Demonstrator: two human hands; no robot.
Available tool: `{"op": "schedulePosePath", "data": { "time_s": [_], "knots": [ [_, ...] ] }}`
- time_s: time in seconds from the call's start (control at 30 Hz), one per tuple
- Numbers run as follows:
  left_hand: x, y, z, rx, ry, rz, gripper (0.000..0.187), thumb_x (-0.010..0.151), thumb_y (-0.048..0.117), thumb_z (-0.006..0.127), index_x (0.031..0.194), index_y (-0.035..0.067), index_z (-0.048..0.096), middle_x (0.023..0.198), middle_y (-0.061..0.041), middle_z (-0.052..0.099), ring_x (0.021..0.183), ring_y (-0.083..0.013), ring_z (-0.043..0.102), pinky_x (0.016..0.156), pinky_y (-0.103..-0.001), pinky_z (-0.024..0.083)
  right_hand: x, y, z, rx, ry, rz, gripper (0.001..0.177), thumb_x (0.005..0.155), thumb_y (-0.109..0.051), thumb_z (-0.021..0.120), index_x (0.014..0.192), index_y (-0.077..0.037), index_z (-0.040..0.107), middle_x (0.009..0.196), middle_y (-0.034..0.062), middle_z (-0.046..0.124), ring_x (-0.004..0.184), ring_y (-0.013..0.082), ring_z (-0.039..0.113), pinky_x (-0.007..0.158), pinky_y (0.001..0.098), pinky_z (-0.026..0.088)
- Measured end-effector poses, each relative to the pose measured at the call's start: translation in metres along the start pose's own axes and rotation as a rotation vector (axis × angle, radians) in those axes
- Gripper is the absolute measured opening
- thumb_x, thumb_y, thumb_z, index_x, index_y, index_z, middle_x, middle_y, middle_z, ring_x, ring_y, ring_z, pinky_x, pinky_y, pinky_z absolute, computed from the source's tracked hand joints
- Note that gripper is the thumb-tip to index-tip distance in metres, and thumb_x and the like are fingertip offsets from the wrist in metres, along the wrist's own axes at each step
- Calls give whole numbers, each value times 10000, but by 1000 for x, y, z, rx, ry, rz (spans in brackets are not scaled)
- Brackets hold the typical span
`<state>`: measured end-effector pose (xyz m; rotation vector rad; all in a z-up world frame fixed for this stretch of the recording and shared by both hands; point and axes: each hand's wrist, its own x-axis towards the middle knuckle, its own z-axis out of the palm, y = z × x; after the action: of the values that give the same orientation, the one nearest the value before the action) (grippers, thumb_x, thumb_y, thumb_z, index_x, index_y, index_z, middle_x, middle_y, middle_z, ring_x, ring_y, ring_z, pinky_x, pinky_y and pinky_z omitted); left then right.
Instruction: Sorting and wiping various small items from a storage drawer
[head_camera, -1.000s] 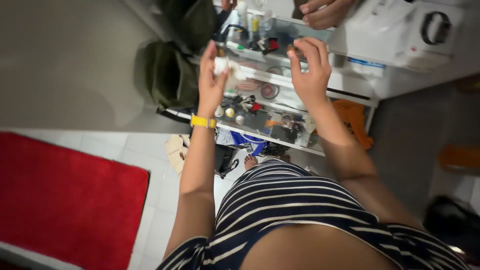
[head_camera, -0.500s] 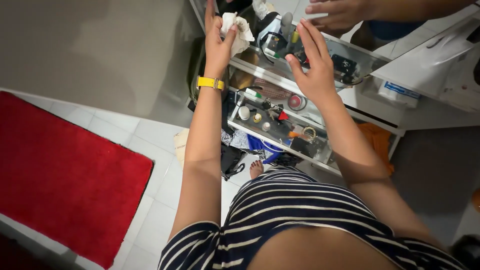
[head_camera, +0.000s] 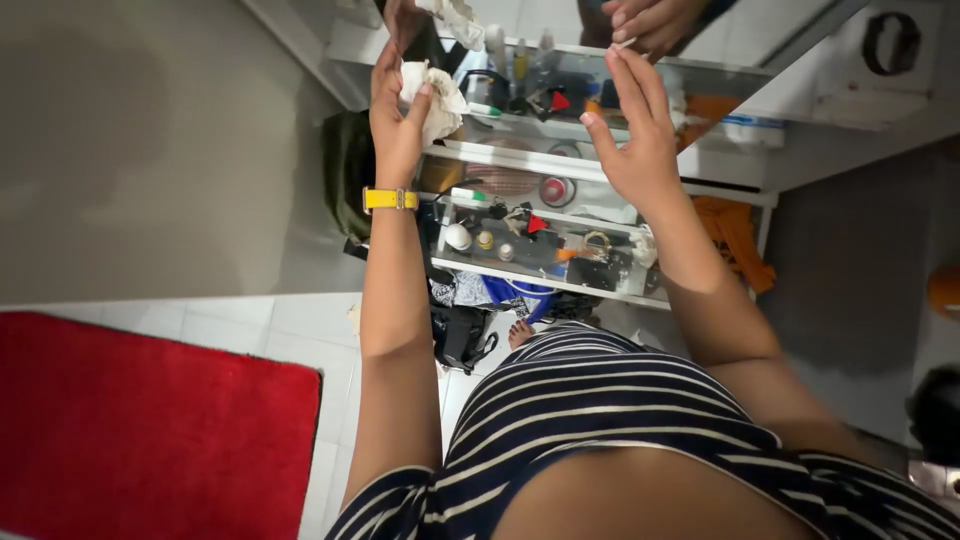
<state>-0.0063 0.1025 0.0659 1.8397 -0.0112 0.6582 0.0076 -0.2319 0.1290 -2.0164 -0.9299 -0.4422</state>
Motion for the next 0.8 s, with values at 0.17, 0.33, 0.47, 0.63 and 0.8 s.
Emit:
{"op": "schedulePosePath", "data": {
  "time_s": [0.17, 0.33, 0.47, 0.63, 0.8],
  "knots": [
    [-18, 29, 43, -99, -107, 25, 491, 1074, 214, 646, 1523, 123, 473, 1600, -70, 442, 1510, -274, 420, 1275, -437, 334, -26, 22, -43, -98, 155, -74, 471, 1153, -69, 642, 1561, 2, 418, 1494, 170, 396, 1421, 346, 438, 1214, 471, 413],
    [-27, 46, 75, -196, -229, 46, 508, 1103, 338, 605, 1517, 85, 456, 1631, -86, 390, 1518, -288, 421, 1253, -448, 375, -51, 41, -81, -125, 154, -16, 547, 1168, 7, 667, 1618, -85, 369, 1568, 114, 356, 1493, 313, 395, 1240, 442, 398],
    [-31, 45, 89, -178, -210, 52, 565, 1089, 316, 652, 1555, 91, 426, 1626, -105, 410, 1522, -314, 422, 1269, -450, 365, -60, 36, -99, -101, 146, 67, 526, 1150, 35, 658, 1596, -59, 395, 1555, 115, 389, 1482, 304, 413, 1250, 434, 385],
    [-31, 50, 86, -134, -211, 46, 529, 1092, 275, 645, 1544, 92, 441, 1625, -128, 413, 1554, -305, 344, 1304, -466, 291, -69, 34, -108, -112, 232, 147, 321, 1112, 15, 639, 1427, 55, 590, 1432, 180, 530, 1341, 352, 521, 1143, 493, 457],
    [-36, 52, 88, -145, -235, 21, 489, 1105, 273, 640, 1518, 115, 430, 1676, -90, 311, 1579, -305, 326, 1305, -459, 305, -110, 116, -112, 191, 807, 510, 101, 1022, -45, 589, 1075, -32, 674, 1059, 115, 666, 949, 230, 682, 832, 311, 575]
  ]
}}
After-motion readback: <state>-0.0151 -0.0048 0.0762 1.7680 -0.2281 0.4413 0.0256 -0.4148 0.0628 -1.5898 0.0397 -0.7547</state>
